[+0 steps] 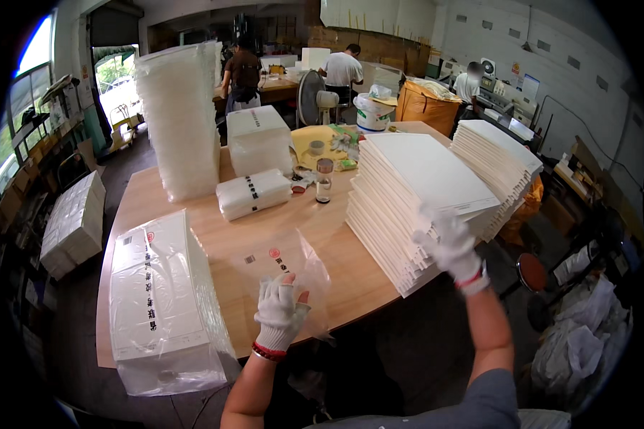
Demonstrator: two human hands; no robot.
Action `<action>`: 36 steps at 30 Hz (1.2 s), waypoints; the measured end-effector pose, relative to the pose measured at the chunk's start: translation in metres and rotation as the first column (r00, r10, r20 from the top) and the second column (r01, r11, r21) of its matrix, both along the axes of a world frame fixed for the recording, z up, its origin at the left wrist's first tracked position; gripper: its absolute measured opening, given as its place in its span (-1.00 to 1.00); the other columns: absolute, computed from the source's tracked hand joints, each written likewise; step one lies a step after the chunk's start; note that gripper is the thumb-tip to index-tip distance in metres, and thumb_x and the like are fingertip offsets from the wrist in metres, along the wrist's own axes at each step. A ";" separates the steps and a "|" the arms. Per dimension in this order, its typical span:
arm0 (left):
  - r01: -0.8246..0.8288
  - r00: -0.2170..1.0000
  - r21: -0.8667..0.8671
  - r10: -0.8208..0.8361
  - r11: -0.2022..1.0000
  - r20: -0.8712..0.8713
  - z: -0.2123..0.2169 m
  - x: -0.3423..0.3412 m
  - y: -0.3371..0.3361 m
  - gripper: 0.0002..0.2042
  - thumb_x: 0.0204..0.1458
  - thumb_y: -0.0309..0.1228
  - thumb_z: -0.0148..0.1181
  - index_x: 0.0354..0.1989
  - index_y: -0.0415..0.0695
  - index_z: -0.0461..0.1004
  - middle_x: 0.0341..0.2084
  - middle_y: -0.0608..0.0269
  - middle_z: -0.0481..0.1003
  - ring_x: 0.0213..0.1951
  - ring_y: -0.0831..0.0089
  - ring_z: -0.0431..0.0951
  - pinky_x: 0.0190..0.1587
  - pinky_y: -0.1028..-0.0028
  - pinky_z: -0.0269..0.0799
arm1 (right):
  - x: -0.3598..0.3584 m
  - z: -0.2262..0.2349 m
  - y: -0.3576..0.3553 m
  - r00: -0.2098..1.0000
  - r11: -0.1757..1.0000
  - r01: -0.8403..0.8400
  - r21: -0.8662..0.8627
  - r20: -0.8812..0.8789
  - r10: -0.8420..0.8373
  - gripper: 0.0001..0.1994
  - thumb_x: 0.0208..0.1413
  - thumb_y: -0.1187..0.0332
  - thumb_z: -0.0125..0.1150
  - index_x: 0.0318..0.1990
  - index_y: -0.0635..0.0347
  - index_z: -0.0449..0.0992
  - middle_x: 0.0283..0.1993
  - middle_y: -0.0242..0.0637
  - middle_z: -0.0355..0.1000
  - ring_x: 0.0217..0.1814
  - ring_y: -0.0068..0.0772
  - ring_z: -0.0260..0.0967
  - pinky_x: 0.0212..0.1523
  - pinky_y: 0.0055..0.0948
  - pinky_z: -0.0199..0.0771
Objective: The person repeatedly picks up stacks of white paper documents, places them into clear plastic sleeves, and stacks the packaged items on the table. The person wears white gloves and works at a wooden table in a room with other people in the background.
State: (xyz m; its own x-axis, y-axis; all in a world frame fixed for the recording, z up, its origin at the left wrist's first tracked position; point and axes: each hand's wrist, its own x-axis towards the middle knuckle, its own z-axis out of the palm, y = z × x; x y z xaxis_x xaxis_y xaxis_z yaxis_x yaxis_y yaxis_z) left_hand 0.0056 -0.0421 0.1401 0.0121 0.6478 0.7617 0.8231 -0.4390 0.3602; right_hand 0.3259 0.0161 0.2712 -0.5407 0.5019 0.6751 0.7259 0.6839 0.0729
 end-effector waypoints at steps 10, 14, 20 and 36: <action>0.330 0.944 -0.312 -0.318 0.891 0.093 0.052 0.046 -0.043 -0.74 -0.10 -0.37 0.20 -0.20 -0.10 0.42 -0.39 0.24 0.52 -0.30 0.25 0.53 -0.31 0.34 0.42 | 0.031 0.062 0.043 0.984 0.871 0.157 -0.465 0.005 -0.175 -0.49 -0.07 0.17 0.21 0.05 0.14 0.28 -0.40 -0.22 0.50 -0.36 -0.11 0.46 -0.28 -0.31 0.44; 0.480 0.871 -0.324 -0.487 0.815 0.065 0.067 0.070 -0.058 -0.78 -0.08 -0.40 0.18 -0.22 -0.09 0.42 -0.38 0.25 0.52 -0.31 0.23 0.54 -0.35 0.34 0.43 | 0.022 0.040 0.048 0.956 0.939 0.254 -0.234 0.208 -0.206 -0.51 -0.05 0.18 0.17 0.05 0.15 0.29 -0.33 -0.12 0.49 -0.28 -0.04 0.43 -0.22 -0.22 0.42; 0.517 0.847 -0.347 -0.525 0.782 0.079 0.073 0.078 -0.084 -0.82 -0.07 -0.40 0.18 -0.27 -0.07 0.42 -0.40 0.24 0.53 -0.35 0.29 0.55 -0.42 0.39 0.43 | 0.020 0.039 0.040 0.957 0.963 0.213 -0.165 0.232 -0.172 -0.57 -0.01 0.19 0.10 0.02 0.14 0.29 -0.27 0.02 0.45 -0.20 0.05 0.40 -0.16 -0.16 0.39; 0.982 -0.134 0.071 0.385 0.174 0.913 0.095 0.101 -0.035 -0.58 0.12 -0.26 -0.08 0.09 -0.26 0.20 -0.12 0.04 0.40 -0.11 0.17 0.45 0.01 0.21 0.36 | -0.044 0.080 -0.136 0.835 0.777 -0.404 -0.482 0.154 0.529 -0.70 0.08 0.31 0.05 -0.03 0.17 0.37 -0.07 -0.11 0.35 -0.10 -0.18 0.37 -0.07 -0.28 0.38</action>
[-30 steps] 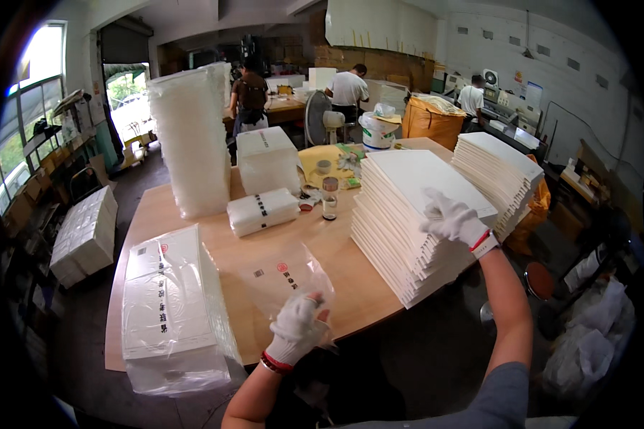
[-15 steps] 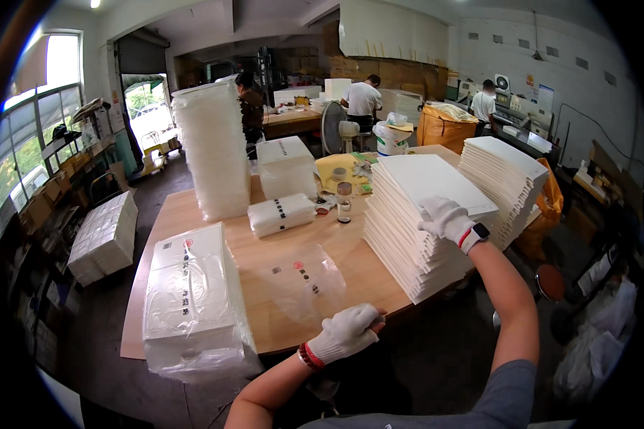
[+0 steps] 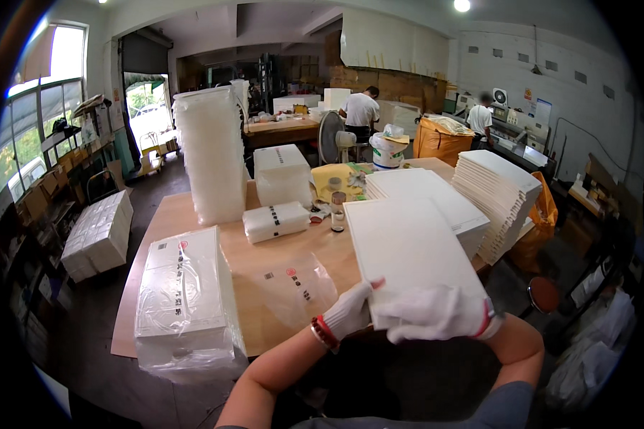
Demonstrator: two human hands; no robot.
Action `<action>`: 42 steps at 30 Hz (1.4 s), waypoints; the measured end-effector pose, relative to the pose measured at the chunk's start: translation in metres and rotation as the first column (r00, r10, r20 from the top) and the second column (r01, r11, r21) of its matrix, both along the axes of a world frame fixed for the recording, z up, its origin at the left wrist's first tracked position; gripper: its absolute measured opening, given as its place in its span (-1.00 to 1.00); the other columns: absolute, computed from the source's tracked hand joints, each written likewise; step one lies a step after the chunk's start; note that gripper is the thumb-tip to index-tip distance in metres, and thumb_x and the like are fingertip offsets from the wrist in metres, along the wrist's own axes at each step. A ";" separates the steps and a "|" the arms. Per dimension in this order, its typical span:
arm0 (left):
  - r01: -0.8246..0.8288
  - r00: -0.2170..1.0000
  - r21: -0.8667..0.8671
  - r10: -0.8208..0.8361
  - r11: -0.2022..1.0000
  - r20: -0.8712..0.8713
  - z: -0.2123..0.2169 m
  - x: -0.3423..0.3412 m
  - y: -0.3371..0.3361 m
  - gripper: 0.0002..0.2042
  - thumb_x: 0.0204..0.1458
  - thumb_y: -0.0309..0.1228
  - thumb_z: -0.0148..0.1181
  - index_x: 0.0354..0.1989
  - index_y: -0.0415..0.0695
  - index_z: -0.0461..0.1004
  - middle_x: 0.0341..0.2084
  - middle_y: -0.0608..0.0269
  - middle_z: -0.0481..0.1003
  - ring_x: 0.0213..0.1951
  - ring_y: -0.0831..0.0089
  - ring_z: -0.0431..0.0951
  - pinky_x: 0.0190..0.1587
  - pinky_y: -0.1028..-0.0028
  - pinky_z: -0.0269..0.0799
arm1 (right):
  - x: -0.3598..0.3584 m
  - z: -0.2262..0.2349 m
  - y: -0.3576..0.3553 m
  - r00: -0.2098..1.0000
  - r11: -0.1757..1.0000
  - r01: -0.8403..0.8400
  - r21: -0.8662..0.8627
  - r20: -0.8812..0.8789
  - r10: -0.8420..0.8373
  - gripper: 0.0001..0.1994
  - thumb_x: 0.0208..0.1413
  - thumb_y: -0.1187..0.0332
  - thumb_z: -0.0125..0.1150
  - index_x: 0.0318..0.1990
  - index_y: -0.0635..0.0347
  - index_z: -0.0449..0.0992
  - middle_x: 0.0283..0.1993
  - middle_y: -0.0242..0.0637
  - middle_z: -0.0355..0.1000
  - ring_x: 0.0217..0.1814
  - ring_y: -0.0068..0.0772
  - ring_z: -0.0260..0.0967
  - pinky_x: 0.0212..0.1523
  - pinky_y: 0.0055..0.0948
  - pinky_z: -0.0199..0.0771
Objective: The person repeatedly picks up stacks of white paper documents, places them into clear plastic sleeves, and stacks the packaged items on the table. The person wears white gloves and works at a wooden table in a room with other people in the background.
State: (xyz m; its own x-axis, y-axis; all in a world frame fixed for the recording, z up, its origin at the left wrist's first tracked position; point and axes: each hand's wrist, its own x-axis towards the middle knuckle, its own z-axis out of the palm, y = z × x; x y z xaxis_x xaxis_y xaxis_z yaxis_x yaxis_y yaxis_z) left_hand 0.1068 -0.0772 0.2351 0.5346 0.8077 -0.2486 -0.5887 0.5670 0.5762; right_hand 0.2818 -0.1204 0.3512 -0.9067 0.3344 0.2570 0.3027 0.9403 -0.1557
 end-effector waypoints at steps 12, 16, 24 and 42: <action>0.348 0.187 0.905 0.928 0.244 -0.322 -0.087 0.030 -0.079 -0.20 -0.32 -0.48 0.19 0.20 -0.33 -0.01 0.10 -0.26 0.12 0.07 -0.01 0.27 0.04 0.14 0.27 | 0.006 -0.202 -0.008 0.335 0.589 0.010 -0.808 -0.552 -0.763 -0.46 0.21 0.02 -0.16 0.07 0.39 0.25 0.07 -0.07 0.27 0.10 -0.32 0.22 0.07 -0.31 0.28; 0.427 0.328 0.899 0.911 0.092 -0.249 -0.088 0.014 -0.073 -0.36 -0.42 -0.52 0.23 0.01 -0.33 0.26 -0.04 -0.24 0.22 -0.06 -0.08 0.34 -0.07 0.13 0.34 | -0.024 -0.226 -0.017 0.151 0.644 0.201 -0.739 -0.626 -0.765 -0.56 0.06 0.27 0.16 -0.01 0.43 0.29 -0.15 -0.13 0.39 -0.17 -0.38 0.35 -0.11 -0.37 0.36; 0.033 -0.148 0.616 0.614 0.787 -0.776 -0.119 -0.124 0.060 -0.40 -0.14 -0.11 0.16 0.05 -0.24 0.27 -0.12 -0.07 0.41 -0.08 0.05 0.39 0.07 0.21 0.19 | 0.015 -0.239 -0.010 0.735 0.864 0.433 -0.257 -0.454 -0.503 -0.67 -0.16 0.38 0.25 -0.15 0.12 0.46 -0.13 -0.11 0.40 -0.28 -0.11 0.42 -0.29 -0.28 0.46; 0.798 -0.195 0.514 0.942 0.314 -0.274 -0.254 -0.104 -0.018 -0.56 -0.07 -0.36 0.04 0.06 -0.11 0.26 -0.18 0.07 0.38 -0.11 -0.01 0.37 0.06 0.21 0.24 | -0.076 -0.367 0.113 0.410 0.326 0.892 -0.312 0.256 -0.876 -0.39 0.02 0.17 0.03 0.21 0.10 -0.02 -0.13 0.04 0.39 -0.18 0.12 0.38 -0.26 0.00 0.36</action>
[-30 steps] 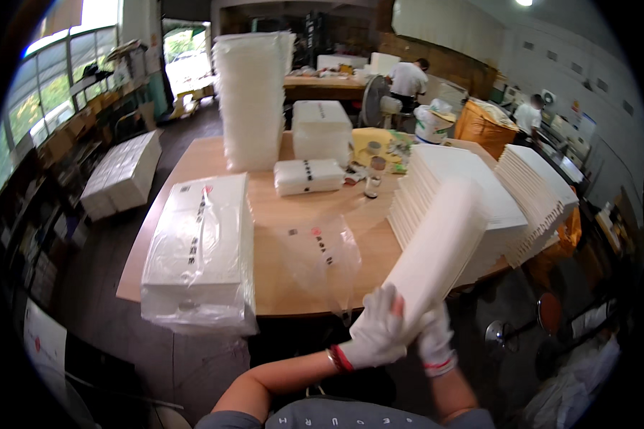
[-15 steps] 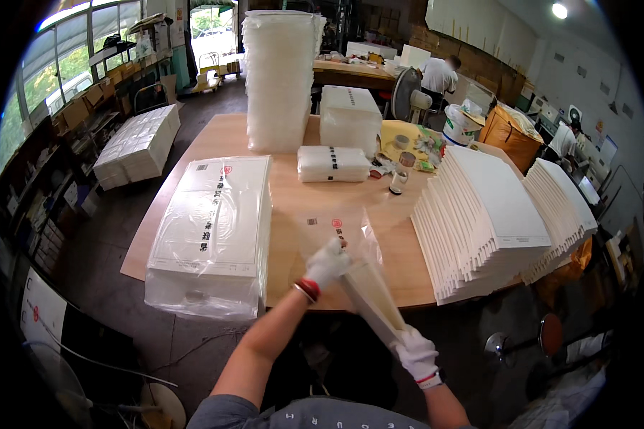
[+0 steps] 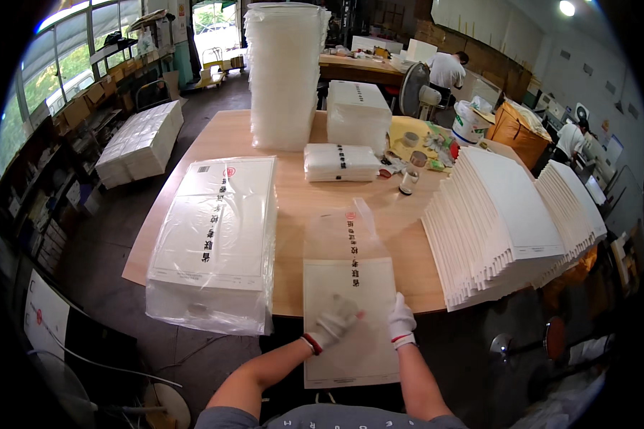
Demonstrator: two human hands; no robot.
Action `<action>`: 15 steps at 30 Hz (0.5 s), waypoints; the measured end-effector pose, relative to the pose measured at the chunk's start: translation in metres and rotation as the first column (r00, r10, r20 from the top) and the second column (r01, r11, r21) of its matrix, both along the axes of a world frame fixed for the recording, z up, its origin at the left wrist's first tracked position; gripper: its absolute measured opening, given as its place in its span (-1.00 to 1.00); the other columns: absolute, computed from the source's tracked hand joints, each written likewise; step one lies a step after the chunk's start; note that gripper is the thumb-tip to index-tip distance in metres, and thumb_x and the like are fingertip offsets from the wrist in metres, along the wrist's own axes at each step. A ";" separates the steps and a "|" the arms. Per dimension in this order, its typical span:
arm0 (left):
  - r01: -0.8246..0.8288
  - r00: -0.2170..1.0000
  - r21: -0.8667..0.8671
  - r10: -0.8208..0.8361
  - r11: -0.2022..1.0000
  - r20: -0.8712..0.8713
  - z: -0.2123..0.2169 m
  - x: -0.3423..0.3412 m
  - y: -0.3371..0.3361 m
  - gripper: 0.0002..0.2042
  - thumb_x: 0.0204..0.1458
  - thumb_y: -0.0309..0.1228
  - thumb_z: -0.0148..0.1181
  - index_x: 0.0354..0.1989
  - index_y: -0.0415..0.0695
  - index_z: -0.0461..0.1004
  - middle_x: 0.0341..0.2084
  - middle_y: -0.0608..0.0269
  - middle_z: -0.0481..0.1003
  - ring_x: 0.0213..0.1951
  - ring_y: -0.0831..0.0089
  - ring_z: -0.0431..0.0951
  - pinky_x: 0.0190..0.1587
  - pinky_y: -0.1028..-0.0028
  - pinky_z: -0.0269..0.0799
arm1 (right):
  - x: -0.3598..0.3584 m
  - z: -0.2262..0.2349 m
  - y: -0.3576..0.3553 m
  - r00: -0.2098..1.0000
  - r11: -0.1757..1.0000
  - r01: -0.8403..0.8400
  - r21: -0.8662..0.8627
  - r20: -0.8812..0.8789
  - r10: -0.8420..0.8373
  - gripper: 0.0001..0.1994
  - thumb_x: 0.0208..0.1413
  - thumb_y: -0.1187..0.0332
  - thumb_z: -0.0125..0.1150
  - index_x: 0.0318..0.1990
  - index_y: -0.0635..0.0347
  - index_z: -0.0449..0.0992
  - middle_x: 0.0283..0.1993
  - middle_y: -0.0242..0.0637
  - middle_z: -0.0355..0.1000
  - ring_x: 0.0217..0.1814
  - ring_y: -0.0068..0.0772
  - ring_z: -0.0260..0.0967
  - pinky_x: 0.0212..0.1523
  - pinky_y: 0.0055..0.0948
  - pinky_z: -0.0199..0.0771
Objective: The person repeatedly picks up stacks of white paper documents, places them into clear plastic sleeves, and stacks the packaged items on the table. The person wears white gloves and works at a wooden table in a room with other people in the background.
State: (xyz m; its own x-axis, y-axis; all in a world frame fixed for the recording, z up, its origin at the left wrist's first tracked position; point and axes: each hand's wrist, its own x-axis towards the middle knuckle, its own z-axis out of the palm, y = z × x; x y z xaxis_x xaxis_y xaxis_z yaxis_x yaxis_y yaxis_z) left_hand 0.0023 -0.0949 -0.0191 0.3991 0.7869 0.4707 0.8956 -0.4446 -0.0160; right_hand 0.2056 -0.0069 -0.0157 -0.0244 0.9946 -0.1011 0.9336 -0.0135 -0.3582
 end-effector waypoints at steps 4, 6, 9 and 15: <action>-0.220 0.573 -0.354 0.414 0.909 0.707 -0.011 -0.048 -0.007 -0.68 -0.07 -0.46 0.03 -0.08 -0.17 0.30 -0.25 0.07 0.39 -0.14 0.09 0.41 0.00 0.30 0.29 | 0.014 0.008 -0.002 0.986 0.983 -0.136 -0.127 0.075 0.146 -0.35 0.03 0.29 -0.09 0.28 0.09 -0.17 -0.25 0.03 0.44 -0.26 0.07 0.42 -0.34 0.03 0.37; -0.109 0.271 -0.545 0.552 0.831 0.789 -0.014 -0.053 -0.018 -0.74 -0.09 -0.52 0.03 -0.17 -0.20 0.30 -0.30 0.06 0.39 -0.20 0.14 0.44 -0.09 0.34 0.33 | 0.021 0.010 -0.017 0.968 0.969 -0.211 -0.129 0.110 0.226 -0.26 0.00 0.32 -0.11 0.33 0.09 -0.33 -0.29 0.00 0.45 -0.34 0.04 0.43 -0.39 0.05 0.37; -0.191 0.279 -0.653 0.679 0.733 0.679 0.000 -0.048 -0.057 -0.80 -0.13 -0.56 0.02 -0.28 -0.22 0.25 -0.39 0.06 0.37 -0.30 0.15 0.45 -0.21 0.34 0.35 | 0.021 0.032 -0.052 0.945 0.907 -0.308 -0.288 0.017 0.327 -0.22 0.01 0.31 -0.12 0.33 0.11 -0.42 -0.28 0.05 0.45 -0.35 0.08 0.43 -0.37 0.06 0.38; -0.230 0.472 -0.776 0.765 0.587 0.439 0.058 -0.021 -0.155 -0.82 -0.07 -0.48 0.04 -0.32 -0.19 0.19 -0.43 -0.03 0.34 -0.31 -0.05 0.43 -0.33 0.11 0.32 | 0.054 0.041 -0.148 0.910 0.887 -0.397 -0.235 -0.224 0.348 -0.22 0.06 0.27 -0.08 0.32 0.19 -0.44 -0.35 0.20 0.42 -0.39 0.18 0.42 -0.36 0.07 0.37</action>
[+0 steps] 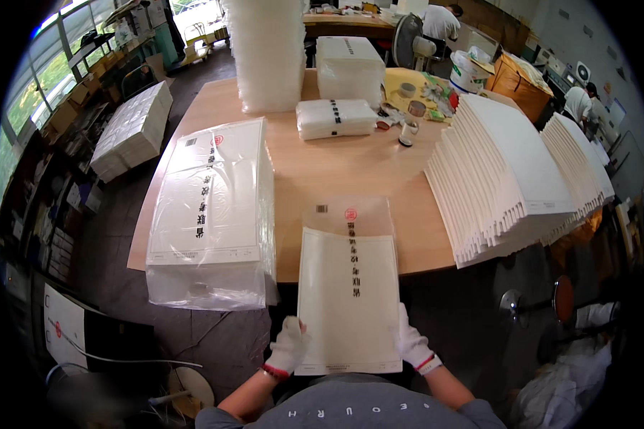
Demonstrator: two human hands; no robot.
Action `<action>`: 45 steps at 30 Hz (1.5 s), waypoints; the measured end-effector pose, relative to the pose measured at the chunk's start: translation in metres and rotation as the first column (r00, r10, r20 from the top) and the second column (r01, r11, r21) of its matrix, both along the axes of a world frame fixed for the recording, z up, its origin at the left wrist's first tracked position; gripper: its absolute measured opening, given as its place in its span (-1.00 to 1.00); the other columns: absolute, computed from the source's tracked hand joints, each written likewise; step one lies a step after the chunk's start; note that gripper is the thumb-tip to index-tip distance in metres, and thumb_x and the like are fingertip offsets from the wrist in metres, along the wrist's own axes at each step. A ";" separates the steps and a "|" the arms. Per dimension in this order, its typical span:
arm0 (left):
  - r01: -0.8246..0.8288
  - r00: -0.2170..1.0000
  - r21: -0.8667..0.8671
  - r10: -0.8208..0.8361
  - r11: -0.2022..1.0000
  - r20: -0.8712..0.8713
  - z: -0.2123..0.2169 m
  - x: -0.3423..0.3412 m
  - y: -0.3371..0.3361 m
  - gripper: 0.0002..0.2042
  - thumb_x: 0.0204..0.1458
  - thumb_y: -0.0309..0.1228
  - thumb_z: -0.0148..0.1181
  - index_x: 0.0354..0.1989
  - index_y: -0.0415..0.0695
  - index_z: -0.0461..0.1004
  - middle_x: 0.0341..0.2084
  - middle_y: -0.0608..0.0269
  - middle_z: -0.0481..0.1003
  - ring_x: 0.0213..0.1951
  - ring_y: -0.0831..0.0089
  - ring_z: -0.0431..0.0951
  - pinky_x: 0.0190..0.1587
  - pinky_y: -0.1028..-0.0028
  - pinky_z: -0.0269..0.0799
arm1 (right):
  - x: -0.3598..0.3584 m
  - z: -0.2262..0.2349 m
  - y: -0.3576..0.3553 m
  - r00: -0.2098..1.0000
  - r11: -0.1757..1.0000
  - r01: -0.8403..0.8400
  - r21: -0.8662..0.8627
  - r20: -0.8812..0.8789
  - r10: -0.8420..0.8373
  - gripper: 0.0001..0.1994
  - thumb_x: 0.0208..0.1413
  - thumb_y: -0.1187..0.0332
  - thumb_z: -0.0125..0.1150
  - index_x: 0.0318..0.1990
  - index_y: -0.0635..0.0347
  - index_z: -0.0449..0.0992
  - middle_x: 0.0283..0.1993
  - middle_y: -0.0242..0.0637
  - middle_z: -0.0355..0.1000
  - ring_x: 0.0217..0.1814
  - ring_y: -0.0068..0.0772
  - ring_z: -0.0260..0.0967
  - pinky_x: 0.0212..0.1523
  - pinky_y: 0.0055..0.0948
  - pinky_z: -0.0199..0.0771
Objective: The person repeatedly picks up stacks of white paper documents, places them into clear plastic sleeves, and stacks the packaged items on the table. The person wears white gloves and works at a wooden table in a room with other people in the background.
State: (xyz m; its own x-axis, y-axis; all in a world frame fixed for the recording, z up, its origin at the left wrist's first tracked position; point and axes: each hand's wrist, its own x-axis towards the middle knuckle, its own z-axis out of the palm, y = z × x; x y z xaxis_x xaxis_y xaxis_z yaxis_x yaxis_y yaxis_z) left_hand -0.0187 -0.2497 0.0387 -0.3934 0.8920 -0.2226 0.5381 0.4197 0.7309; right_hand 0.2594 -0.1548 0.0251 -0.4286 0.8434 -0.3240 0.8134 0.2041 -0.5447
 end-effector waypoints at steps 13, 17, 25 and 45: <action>-0.094 0.919 0.339 -0.049 0.936 0.390 0.002 0.014 -0.064 -0.91 -0.11 -0.70 -0.11 -0.45 -0.25 0.27 -0.54 0.13 0.34 -0.56 0.42 0.41 -0.54 0.45 0.36 | 0.021 0.036 -0.059 0.980 0.954 0.196 0.229 -0.061 -0.187 -0.56 0.05 0.18 -0.05 0.09 0.10 0.26 -0.48 -0.09 0.46 -0.40 -0.04 0.44 -0.41 -0.08 0.38; 0.070 0.938 0.568 -0.248 0.820 0.243 0.004 0.018 -0.048 -0.86 -0.16 -0.73 -0.17 -0.51 -0.21 0.25 -0.55 0.16 0.32 -0.63 0.44 0.40 -0.58 0.49 0.37 | 0.058 0.033 -0.068 0.944 0.973 0.183 -0.144 -0.251 -0.214 -0.63 0.03 0.18 0.02 -0.04 0.16 0.41 -0.48 -0.34 0.52 -0.28 -0.34 0.49 -0.15 -0.40 0.44; 0.089 0.984 0.546 0.012 0.833 -0.177 -0.013 0.002 0.042 -0.74 -0.12 -0.43 0.08 -0.22 -0.21 0.33 -0.19 -0.06 0.37 -0.21 0.01 0.44 -0.14 0.27 0.36 | 0.004 -0.066 0.035 0.809 0.882 0.460 -0.102 -0.360 -0.464 -0.47 0.05 0.04 0.04 0.08 0.25 0.32 0.02 0.00 0.37 0.08 -0.14 0.31 0.04 -0.36 0.29; -0.231 0.972 0.438 0.182 0.869 0.152 0.198 -0.227 0.018 -0.63 0.06 -0.49 0.00 0.07 -0.23 0.22 -0.29 0.12 0.46 -0.26 0.44 0.48 -0.18 0.45 0.41 | -0.247 0.126 0.096 0.419 0.980 -0.195 -0.038 -0.907 0.049 -0.59 0.17 0.11 -0.04 -0.06 0.32 0.39 -0.22 -0.29 0.44 -0.18 -0.50 0.33 -0.12 -0.51 0.33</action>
State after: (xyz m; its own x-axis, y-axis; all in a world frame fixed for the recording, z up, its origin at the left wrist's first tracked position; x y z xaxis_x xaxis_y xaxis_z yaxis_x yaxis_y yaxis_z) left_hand -0.2453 -0.2317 0.2367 -0.5764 0.8061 0.1337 0.3876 0.1257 0.9132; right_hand 0.0126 -0.0591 0.1507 -0.6317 0.7432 0.2207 -0.1822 0.1344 -0.9740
